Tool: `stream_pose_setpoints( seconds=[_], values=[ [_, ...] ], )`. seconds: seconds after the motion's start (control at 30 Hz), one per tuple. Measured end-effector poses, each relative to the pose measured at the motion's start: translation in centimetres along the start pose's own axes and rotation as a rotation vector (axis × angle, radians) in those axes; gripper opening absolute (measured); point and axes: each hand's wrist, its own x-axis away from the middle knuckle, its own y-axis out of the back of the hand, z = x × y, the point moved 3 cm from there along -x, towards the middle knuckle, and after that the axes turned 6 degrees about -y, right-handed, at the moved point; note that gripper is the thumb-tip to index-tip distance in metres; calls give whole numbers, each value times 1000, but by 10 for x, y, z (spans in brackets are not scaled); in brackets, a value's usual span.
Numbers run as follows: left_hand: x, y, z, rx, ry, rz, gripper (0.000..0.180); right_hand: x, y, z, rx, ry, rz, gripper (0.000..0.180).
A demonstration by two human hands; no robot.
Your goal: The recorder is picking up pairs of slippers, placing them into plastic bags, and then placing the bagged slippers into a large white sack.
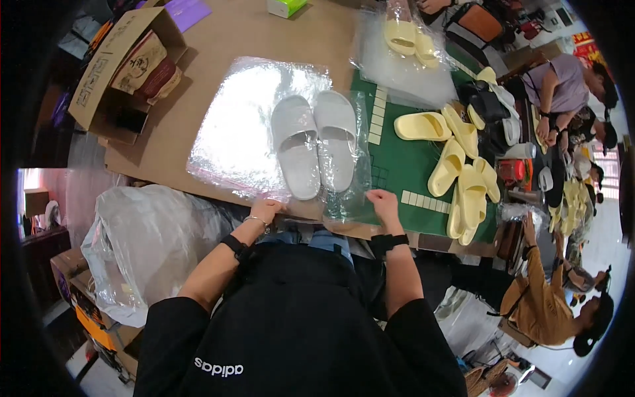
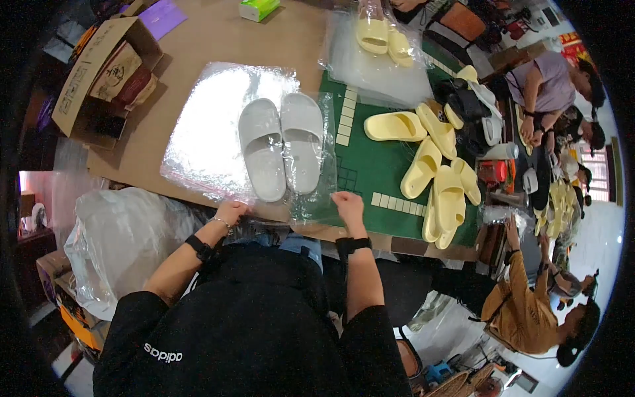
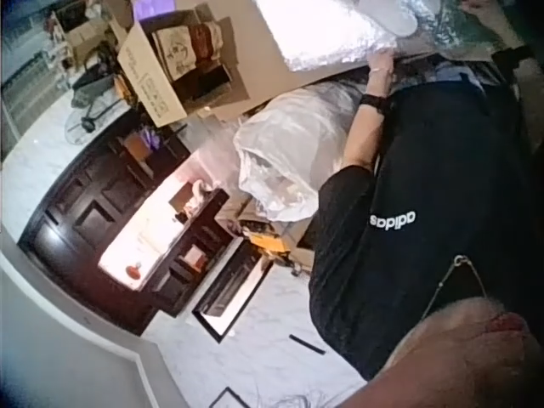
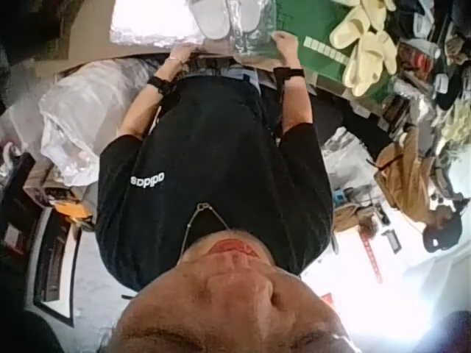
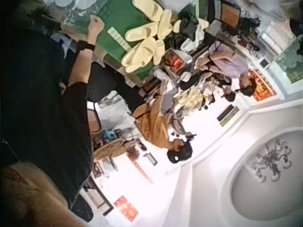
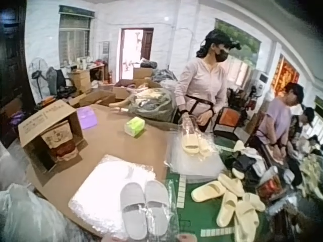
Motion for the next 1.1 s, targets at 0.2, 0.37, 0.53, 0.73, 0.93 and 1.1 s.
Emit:
stream_pose_setpoints(
  seconds=[0.2, 0.37, 0.53, 0.73, 0.93, 1.1],
  values=[
    [1, 3, -1, 113, 144, 79, 21, -11, 4, -23, 154, -73, -62, 30],
    [20, -29, -45, 505, -173, 60, 20, 9, -14, -15, -952, -477, 274, 57],
    [58, -28, -127, -171, -576, 21, 16, 85, -22, 99, -1297, -612, 679, 86],
    [100, -64, -165, -286, -989, 214, 15, 93, -17, 121, -964, 160, 454, 53],
    [149, -46, -182, -277, -1126, 319, 18, 137, 12, 144, -749, 381, 414, 57],
    [252, 48, -179, -476, -1151, -128, 22, 138, 28, 211, -932, 167, 437, 50]
  ],
)
